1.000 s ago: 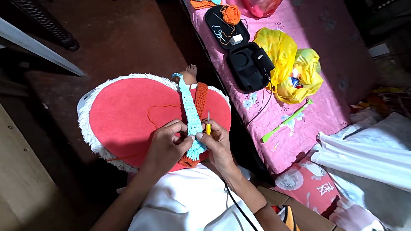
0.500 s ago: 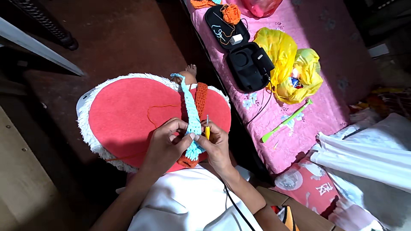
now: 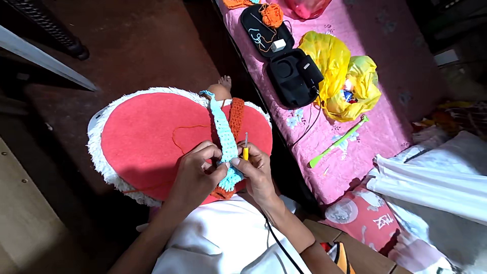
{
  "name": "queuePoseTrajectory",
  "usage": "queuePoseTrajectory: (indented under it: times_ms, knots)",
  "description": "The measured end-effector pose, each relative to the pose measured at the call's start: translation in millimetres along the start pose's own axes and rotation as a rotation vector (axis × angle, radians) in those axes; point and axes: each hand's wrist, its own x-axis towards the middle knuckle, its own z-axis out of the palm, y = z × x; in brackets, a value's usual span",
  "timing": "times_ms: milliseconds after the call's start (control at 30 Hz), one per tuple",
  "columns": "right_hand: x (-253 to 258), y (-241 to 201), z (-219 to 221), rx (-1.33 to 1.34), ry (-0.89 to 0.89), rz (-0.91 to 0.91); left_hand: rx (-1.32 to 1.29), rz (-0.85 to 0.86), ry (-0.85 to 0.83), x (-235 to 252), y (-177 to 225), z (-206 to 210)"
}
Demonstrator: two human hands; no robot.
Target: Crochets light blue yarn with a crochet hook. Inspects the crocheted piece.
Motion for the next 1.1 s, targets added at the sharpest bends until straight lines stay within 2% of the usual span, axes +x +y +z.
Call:
queuePoseTrajectory:
  times_ms: [133, 367, 567, 767, 1100]
  knots:
    - [0.9, 0.8, 0.0, -0.001, 0.008, -0.009, -0.019, -0.003, 0.016, -0.2, -0.7, 0.6]
    - [-1.2, 3.5, 3.9, -0.076, 0.021, -0.071, -0.197, -0.051, 0.015, -0.1, 1.1, -3.4]
    - [-2.5, 5.3, 4.3, -0.130, 0.015, -0.108, -0.187, -0.048, 0.063, 0.2, 3.6, 0.0]
    - [-0.4, -1.3, 0.2, -0.054, -0.043, -0.027, -0.151, -0.050, 0.037, 0.8, 3.5, -1.0]
    - [3.0, -1.2, 1.0, -0.004, -0.007, 0.000, -0.092, -0.037, 0.027, 1.9, 3.9, -1.3]
